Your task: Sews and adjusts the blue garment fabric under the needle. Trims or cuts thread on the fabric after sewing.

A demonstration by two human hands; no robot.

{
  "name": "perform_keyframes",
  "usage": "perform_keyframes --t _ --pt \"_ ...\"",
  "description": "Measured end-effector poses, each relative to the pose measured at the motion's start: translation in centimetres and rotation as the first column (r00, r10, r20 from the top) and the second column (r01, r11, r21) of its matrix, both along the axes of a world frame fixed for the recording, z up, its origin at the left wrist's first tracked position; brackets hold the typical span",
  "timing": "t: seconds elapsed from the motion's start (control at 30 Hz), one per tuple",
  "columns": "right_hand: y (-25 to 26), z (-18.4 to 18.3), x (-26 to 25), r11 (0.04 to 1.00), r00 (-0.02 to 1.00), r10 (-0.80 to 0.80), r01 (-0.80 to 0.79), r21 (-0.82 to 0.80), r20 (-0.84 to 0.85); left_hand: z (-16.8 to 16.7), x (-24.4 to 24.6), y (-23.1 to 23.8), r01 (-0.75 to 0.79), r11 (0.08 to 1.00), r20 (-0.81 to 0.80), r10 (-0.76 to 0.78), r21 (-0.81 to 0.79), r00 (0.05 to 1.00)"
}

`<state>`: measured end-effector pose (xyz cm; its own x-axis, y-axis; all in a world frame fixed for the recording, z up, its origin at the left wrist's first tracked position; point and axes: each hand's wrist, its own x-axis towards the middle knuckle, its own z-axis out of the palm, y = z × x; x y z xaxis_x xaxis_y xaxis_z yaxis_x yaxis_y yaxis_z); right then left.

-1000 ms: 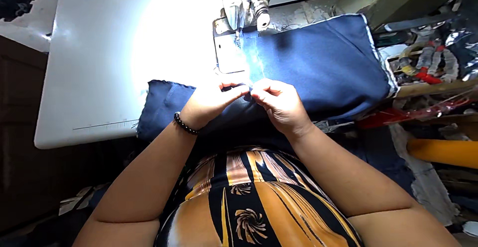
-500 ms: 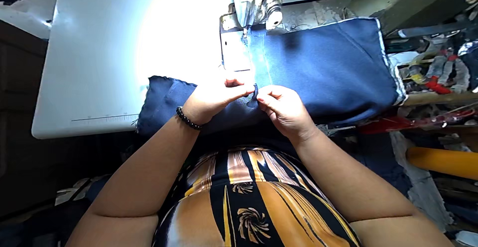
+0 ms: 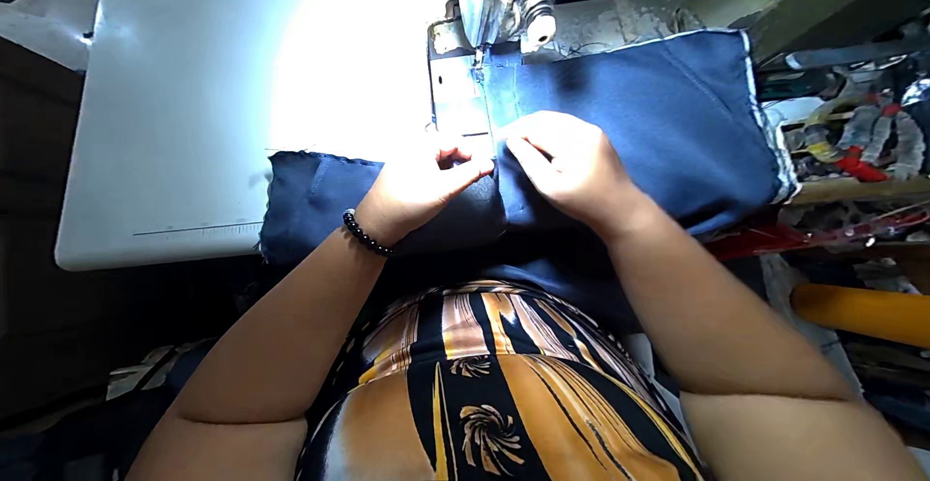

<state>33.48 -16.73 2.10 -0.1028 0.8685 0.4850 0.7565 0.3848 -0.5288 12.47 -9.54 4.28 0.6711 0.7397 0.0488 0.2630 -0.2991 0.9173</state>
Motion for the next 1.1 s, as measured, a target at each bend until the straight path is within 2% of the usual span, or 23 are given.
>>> perform_keyframes --t 0.07,0.17,0.23,0.27,0.3,0.37,0.43,0.5,0.6,0.73,1.1 --pt "2.8 0.4 1.2 0.998 0.958 0.034 -0.017 -0.063 0.286 -0.2 0.1 -0.1 -0.052 0.994 -0.021 0.054 0.092 0.998" --pt "6.6 -0.4 2.8 0.985 0.888 0.124 -0.054 -0.166 0.443 1.8 -0.2 -3.3 -0.087 0.929 0.001 0.093 0.359 0.996" --pt "8.1 -1.4 3.7 0.986 0.898 0.151 -0.104 -0.133 0.414 4.2 -0.9 -6.7 -0.053 0.773 0.038 0.037 0.632 0.999" --pt "8.4 -1.7 3.9 0.986 0.917 0.153 -0.116 -0.120 0.369 5.0 -1.2 -8.1 -0.049 0.705 0.056 0.013 0.707 0.998" --pt "8.3 -1.8 3.8 0.986 0.941 0.141 -0.107 -0.126 0.307 5.3 -1.2 -8.6 -0.063 0.656 0.071 0.015 0.753 0.997" --pt "7.8 -1.8 3.4 0.987 0.975 0.105 -0.079 -0.139 0.194 4.1 -0.3 -6.6 -0.106 0.592 0.073 0.079 0.799 0.994" --pt "7.1 -2.5 2.9 0.994 0.982 0.096 -0.084 -0.075 0.160 1.4 1.2 -1.8 -0.147 0.647 0.027 0.191 0.748 0.981" --pt "6.3 -2.8 2.2 0.997 0.983 0.064 -0.056 -0.051 0.170 -1.1 2.6 2.7 -0.175 0.750 -0.104 0.309 0.638 0.945" --pt "5.7 -3.0 1.9 0.996 0.991 -0.001 0.013 -0.091 0.130 -3.0 3.8 6.2 -0.174 0.846 -0.265 0.343 0.504 0.901" --pt "5.8 -3.1 2.1 0.997 0.994 -0.014 0.023 -0.074 0.111 -3.1 4.6 7.9 -0.124 0.900 -0.326 0.275 0.418 0.904" --pt "6.0 -3.1 2.4 0.997 0.994 0.008 0.001 -0.080 0.112 -3.7 5.4 9.3 -0.092 0.922 -0.345 0.231 0.375 0.910"
